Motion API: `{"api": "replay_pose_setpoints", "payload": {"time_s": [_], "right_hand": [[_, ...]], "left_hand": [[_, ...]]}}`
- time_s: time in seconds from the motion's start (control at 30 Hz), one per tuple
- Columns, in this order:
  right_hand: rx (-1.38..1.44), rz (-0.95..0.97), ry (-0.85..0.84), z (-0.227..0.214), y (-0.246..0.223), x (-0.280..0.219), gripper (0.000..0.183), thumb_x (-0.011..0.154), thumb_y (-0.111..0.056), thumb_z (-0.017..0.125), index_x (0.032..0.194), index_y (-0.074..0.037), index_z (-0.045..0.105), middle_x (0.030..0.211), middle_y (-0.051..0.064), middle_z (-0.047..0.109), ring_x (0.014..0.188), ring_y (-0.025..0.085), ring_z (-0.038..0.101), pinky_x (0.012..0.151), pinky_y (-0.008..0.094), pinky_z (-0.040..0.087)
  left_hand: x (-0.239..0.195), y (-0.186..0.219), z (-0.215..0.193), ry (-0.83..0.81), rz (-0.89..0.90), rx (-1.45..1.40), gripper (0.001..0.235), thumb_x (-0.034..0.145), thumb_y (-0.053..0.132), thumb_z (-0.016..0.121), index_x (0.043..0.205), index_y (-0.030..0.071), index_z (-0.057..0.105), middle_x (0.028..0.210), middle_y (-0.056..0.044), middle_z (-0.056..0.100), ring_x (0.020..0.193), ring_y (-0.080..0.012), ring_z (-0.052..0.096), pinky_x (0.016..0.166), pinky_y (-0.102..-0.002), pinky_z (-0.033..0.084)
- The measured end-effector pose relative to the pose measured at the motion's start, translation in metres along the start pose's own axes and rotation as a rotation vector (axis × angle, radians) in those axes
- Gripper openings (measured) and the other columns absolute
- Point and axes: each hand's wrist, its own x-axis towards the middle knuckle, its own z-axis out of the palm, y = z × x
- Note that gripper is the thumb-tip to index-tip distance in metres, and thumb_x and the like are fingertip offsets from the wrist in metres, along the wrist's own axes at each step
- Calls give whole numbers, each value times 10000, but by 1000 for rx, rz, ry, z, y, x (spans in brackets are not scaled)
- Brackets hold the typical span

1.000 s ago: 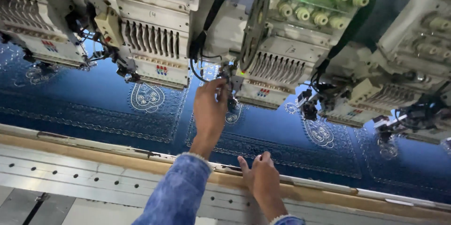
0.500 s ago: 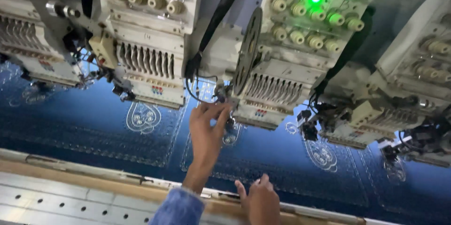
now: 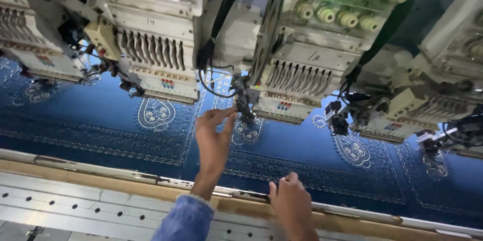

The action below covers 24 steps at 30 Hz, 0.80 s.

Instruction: The person adjusts threads and components on a multi-head industrial embroidery machine while it is in operation, then picks up and handles metal reels.

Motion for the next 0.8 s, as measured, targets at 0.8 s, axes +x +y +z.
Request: {"api": "replay_pose_setpoints", "payload": {"time_s": [0.8], "right_hand": [[-133, -13, -104, 10, -14, -4, 369, 856, -100, 702, 1194, 23, 623, 1117, 169, 597, 938, 307, 683, 774, 363, 641]], "left_hand": [[3, -108, 93, -7, -326, 188, 162, 956, 222, 715, 1073, 130, 780, 1014, -60, 771, 854, -189, 699, 762, -332, 559]]}}
